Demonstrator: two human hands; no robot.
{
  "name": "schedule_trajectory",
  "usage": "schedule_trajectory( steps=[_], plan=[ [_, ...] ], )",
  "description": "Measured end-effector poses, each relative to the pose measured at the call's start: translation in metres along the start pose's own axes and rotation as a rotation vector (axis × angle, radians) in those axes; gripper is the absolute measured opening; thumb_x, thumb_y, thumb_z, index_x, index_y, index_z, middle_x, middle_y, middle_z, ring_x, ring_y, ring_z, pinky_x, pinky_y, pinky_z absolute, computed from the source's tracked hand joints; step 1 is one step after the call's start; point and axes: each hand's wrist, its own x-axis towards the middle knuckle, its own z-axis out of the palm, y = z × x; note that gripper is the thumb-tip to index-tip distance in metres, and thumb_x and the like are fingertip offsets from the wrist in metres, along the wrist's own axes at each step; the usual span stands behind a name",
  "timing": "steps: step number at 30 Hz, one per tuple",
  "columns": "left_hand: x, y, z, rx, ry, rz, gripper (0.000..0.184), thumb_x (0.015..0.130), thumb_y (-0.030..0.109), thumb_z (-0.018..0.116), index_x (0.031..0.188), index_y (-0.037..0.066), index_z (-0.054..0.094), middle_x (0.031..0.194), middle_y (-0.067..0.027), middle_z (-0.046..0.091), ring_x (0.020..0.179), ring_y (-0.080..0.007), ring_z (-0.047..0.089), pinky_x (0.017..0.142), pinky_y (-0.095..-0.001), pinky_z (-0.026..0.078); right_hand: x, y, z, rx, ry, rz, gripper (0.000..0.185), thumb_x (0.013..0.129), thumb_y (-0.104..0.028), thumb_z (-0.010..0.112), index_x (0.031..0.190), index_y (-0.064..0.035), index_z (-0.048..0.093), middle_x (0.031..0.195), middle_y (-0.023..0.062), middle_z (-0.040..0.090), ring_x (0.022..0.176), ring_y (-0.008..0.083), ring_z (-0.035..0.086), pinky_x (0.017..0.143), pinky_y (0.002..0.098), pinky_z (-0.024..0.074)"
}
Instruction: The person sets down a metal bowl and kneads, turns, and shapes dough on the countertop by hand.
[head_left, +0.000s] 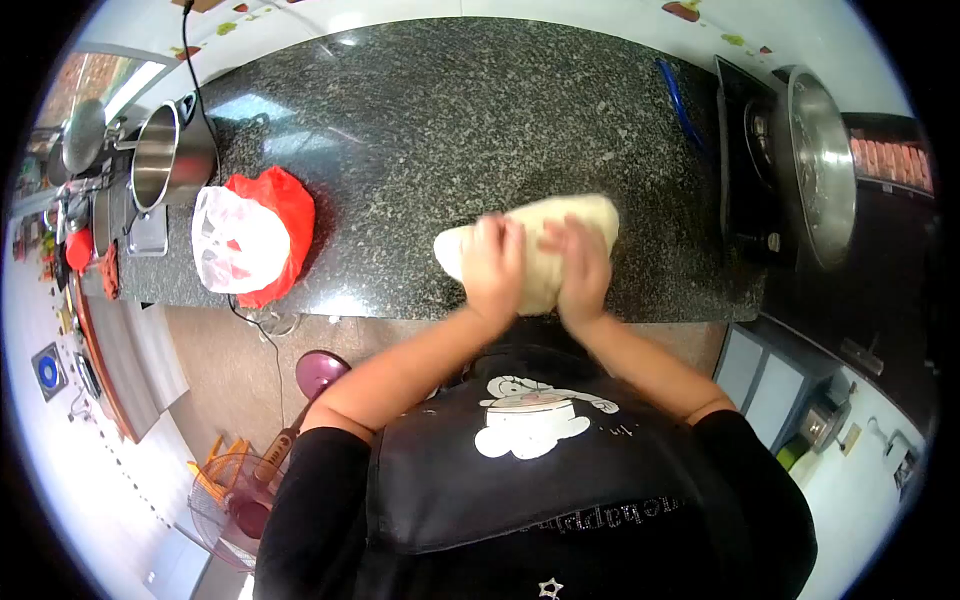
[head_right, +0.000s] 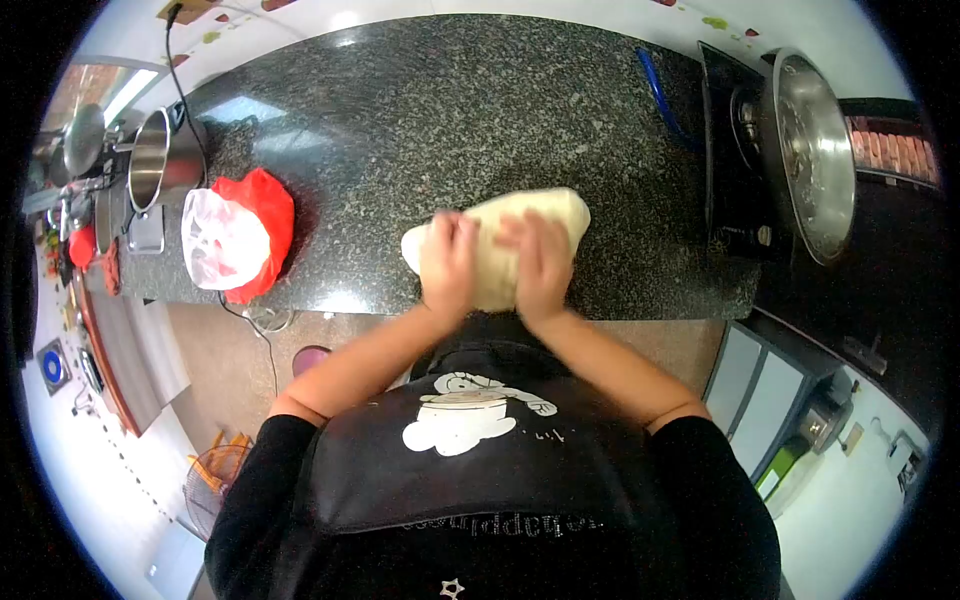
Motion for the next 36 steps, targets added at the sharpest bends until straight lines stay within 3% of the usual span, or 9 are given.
schedule_trajectory(
  steps=[3,10,14,17,19,21,25,31,36],
  plan=[
    [-0.038,-0.051,0.018,0.122,0.166,0.627,0.033,0.088,0.023,0.063,0.118,0.011,0.058,0.116,-0.0107,0.063,0.115,-0.0348,0.058,0.106,-0.056,0.031,-0.054,0.022,0.023,-0.433,0.143,-0.34,0.026,0.098,-0.028,0.046,0.108,-0.0121,0.064,0.127,0.0077,0.066,0.126,0.0326,0.054,0.112,0.0543,0.0261],
    [0.058,-0.068,0.036,0.435,0.171,0.71,0.034,0.092,0.03,0.054,0.12,0.011,0.058,0.122,-0.0129,0.061,0.12,-0.0368,0.054,0.107,-0.059,0.031,0.043,0.059,0.05,-0.487,0.121,-0.435,0.028,0.095,-0.034,0.051,0.111,-0.0142,0.064,0.135,0.0058,0.062,0.131,0.0334,0.05,0.108,0.0527,0.0284],
    [0.148,-0.034,0.035,0.501,0.216,0.479,0.037,0.096,0.029,0.05,0.124,0.006,0.058,0.117,-0.0165,0.061,0.108,-0.0368,0.056,0.096,-0.0541,0.037,0.14,0.054,0.064,-0.516,0.009,-0.287,0.024,0.091,-0.027,0.055,0.107,-0.0139,0.066,0.116,0.0061,0.064,0.113,0.0298,0.055,0.105,0.0478,0.0349],
    [0.189,-0.015,0.028,0.448,-0.026,0.051,0.057,0.105,0.045,0.036,0.142,0.003,0.048,0.145,-0.0171,0.053,0.134,-0.0313,0.049,0.119,-0.048,0.027,0.19,0.043,0.069,-0.528,-0.174,-0.102,0.027,0.095,-0.034,0.057,0.113,-0.0169,0.068,0.122,0.0069,0.065,0.114,0.0295,0.057,0.108,0.0456,0.0355],
    [0.192,0.01,-0.029,-0.797,-0.464,-0.499,0.079,0.105,0.061,0.019,0.154,0.001,0.034,0.154,-0.0179,0.045,0.145,-0.0276,0.039,0.125,-0.0437,0.017,0.216,0.037,0.031,-0.294,-0.698,0.197,0.037,0.097,-0.038,0.058,0.127,-0.0192,0.067,0.129,0.0079,0.066,0.118,0.0271,0.059,0.11,0.0446,0.0379],
    [0.175,0.002,-0.106,-1.014,-0.819,-0.48,0.09,0.102,0.069,0.017,0.157,-0.001,0.026,0.155,-0.0176,0.045,0.15,-0.0302,0.031,0.125,-0.044,0.019,0.213,0.008,-0.044,0.209,-0.866,0.552,0.044,0.099,-0.037,0.058,0.138,-0.0172,0.063,0.129,0.0071,0.069,0.109,0.0203,0.066,0.099,0.0339,0.0511],
    [0.155,-0.139,-0.121,-0.271,-0.224,-0.146,0.064,0.11,0.049,0.025,0.148,0.003,0.048,0.15,-0.0156,0.051,0.149,-0.0338,0.032,0.125,-0.0432,0.015,0.212,0.109,-0.117,0.014,-0.468,0.6,0.033,0.102,-0.031,0.057,0.111,-0.0012,0.067,0.092,0.0061,0.067,0.091,0.0168,0.065,0.087,0.0325,0.0527],
    [0.132,-0.133,-0.008,0.673,0.15,0.213,0.058,0.11,0.044,0.02,0.159,0.014,0.03,0.169,-0.0113,0.017,0.156,-0.0394,0.005,0.122,-0.0584,0.0,0.164,0.101,-0.077,0.132,-0.647,0.588,0.031,0.099,-0.015,0.057,0.121,0.0053,0.067,0.111,0.0082,0.073,0.099,0.0182,0.067,0.092,0.0326,0.0502],
    [0.141,-0.122,-0.034,0.32,0.145,0.205,0.059,0.109,0.045,0.02,0.154,0.015,0.042,0.167,-0.0147,0.022,0.155,-0.0419,0.002,0.121,-0.0571,-0.007,0.162,0.134,-0.063,-0.159,0.099,0.092,0.022,0.092,-0.016,0.061,0.104,-0.0004,0.073,0.093,0.0113,0.073,0.083,0.0227,0.069,0.078,0.0346,0.0524]
  ],
)
